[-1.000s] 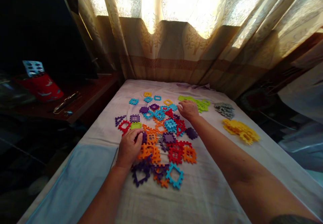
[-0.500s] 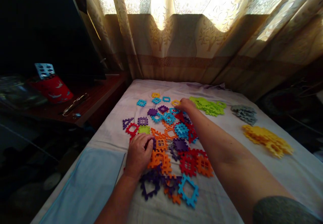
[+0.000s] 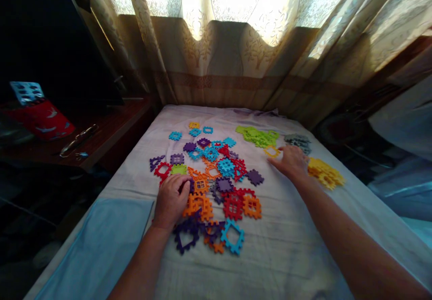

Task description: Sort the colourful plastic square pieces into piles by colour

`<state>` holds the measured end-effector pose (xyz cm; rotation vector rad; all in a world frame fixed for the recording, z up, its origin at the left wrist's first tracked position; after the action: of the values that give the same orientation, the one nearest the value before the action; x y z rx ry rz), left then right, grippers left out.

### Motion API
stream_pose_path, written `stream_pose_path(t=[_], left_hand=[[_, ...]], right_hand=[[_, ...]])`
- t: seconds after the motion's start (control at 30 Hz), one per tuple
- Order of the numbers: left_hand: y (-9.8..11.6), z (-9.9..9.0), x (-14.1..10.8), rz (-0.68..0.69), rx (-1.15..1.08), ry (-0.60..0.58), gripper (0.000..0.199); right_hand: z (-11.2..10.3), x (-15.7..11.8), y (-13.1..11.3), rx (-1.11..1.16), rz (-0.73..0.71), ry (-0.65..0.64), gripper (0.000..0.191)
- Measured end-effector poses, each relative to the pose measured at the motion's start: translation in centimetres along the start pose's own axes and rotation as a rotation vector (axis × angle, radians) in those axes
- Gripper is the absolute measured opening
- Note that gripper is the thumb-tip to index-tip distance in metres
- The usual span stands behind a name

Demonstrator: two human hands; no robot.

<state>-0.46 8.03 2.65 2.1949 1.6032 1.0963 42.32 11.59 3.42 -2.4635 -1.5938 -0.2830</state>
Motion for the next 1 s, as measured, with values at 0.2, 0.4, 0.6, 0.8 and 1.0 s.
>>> stream_pose_path(t=[0.2, 0.4, 0.6, 0.8, 1.0], left_hand=[[0.1, 0.0, 0.2, 0.032, 0.006, -0.01, 0.024], [0.2, -0.1, 0.2, 0.041, -0.007, 0.007, 0.023], [0.3, -0.2, 0.1, 0.022, -0.024, 0.026, 0.022], [-0.2, -0.3, 0.0, -0.019, -0.086, 0.053, 0.021], [0.3, -0.6, -0.2, -0.031, -0.114, 0.074, 0.019]], right_hand=[[-1.8, -2.8, 7.7, -0.152, 0.079, 0.034, 0.052], [-2.4, -3.3, 7.5, -0.135, 0.078, 0.017, 0.059], [-3.5, -0.6, -3.3, -0.062, -0.19, 0.013, 0.055], [-2.4, 2.4, -18.7, 0.108, -0.464, -0.039, 0.051], [0.9, 5.3, -29.9, 0.221, -0.503, -0.167, 0.045]])
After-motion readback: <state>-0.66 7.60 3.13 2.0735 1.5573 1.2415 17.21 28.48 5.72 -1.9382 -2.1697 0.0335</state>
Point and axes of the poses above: each hand's wrist, its own x-axis towards the middle knuckle, its own z-axis out of the palm, y = z × x, the point moved 7 cm from there along x, towards the middle knuckle, and after that the axes turned 3 degrees about x, right-handed, at the moved point
